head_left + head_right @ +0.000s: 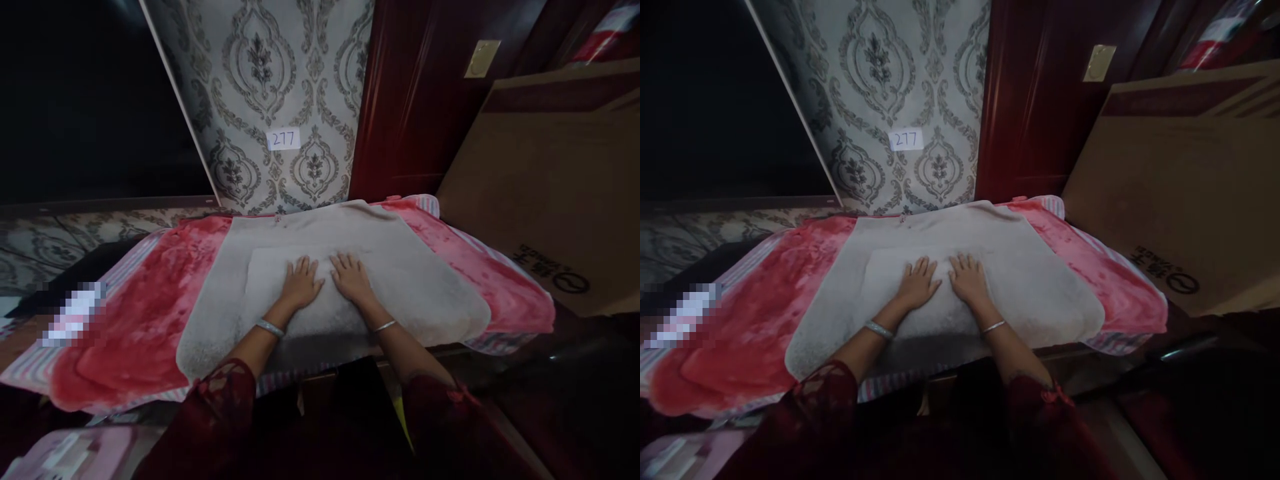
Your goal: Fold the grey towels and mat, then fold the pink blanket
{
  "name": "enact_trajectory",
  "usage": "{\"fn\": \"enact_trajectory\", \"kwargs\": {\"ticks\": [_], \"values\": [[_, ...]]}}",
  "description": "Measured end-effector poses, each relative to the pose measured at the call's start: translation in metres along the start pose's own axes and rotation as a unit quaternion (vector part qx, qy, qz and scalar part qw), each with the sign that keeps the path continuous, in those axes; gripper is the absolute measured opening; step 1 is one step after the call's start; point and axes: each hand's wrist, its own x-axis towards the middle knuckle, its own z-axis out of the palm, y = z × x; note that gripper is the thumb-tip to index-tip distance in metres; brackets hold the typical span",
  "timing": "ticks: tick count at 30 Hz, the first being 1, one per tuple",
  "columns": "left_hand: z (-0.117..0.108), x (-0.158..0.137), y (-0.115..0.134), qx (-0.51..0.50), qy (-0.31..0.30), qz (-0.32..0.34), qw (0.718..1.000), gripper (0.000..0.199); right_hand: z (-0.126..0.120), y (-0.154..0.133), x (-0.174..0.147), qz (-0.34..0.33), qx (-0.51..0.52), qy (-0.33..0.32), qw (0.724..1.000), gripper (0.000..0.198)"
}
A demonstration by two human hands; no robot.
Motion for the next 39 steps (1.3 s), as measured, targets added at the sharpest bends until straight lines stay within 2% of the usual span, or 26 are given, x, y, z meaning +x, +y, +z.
{"fn": "enact_trajectory", "kwargs": {"ticks": [4,8,11,16,20,24,26,29,31,34,37,39], "values": [[0.015,-0.004,-0.001,-0.006,-0.016,-0.003,1.000,0.070,0.021,0.007,-0.007,-0.004,-0.010,-0.001,1.000,0.057],[0.009,-0.005,-0.011,-0.014,-0.027,-0.018,0.999,0.073,0.024,0.010,-0.005,-0.001,-0.009,0.003,1.000,0.056],[0.001,-0.012,-0.037,-0.009,-0.040,-0.069,0.997,0.074,0.025,0.010,-0.003,-0.006,-0.014,0.001,1.000,0.056],[-0.004,-0.043,-0.099,-0.027,-0.030,-0.186,0.982,0.070,0.024,0.009,-0.004,0.000,-0.016,-0.009,1.000,0.056],[-0.008,-0.061,-0.122,-0.023,-0.022,-0.242,0.970,0.067,0.022,0.007,-0.005,-0.002,-0.022,-0.015,1.000,0.057],[-0.026,-0.049,-0.114,0.011,-0.003,-0.267,0.964,0.068,0.009,0.006,0.005,0.009,0.005,-0.053,0.999,0.056],[-0.037,-0.031,-0.101,0.013,0.007,-0.228,0.974,0.068,-0.002,0.003,0.018,0.016,0.031,-0.054,0.998,0.055],[-0.044,0.004,-0.071,0.003,-0.003,-0.139,0.990,0.066,-0.015,-0.007,0.041,0.018,0.048,-0.007,0.999,0.055],[-0.038,0.024,-0.052,0.002,-0.009,-0.089,0.996,0.064,-0.015,-0.015,0.050,0.016,0.043,0.014,0.999,0.054],[-0.015,0.040,-0.034,0.007,-0.011,-0.031,0.999,0.062,0.000,-0.020,0.052,0.007,0.026,0.005,1.000,0.054],[0.005,0.043,-0.031,0.009,-0.008,-0.021,1.000,0.062,0.018,-0.017,0.047,0.002,0.020,0.005,1.000,0.053],[0.011,0.042,-0.033,0.007,-0.004,-0.023,1.000,0.063,0.025,-0.015,0.046,0.004,0.021,0.013,1.000,0.053]]}}
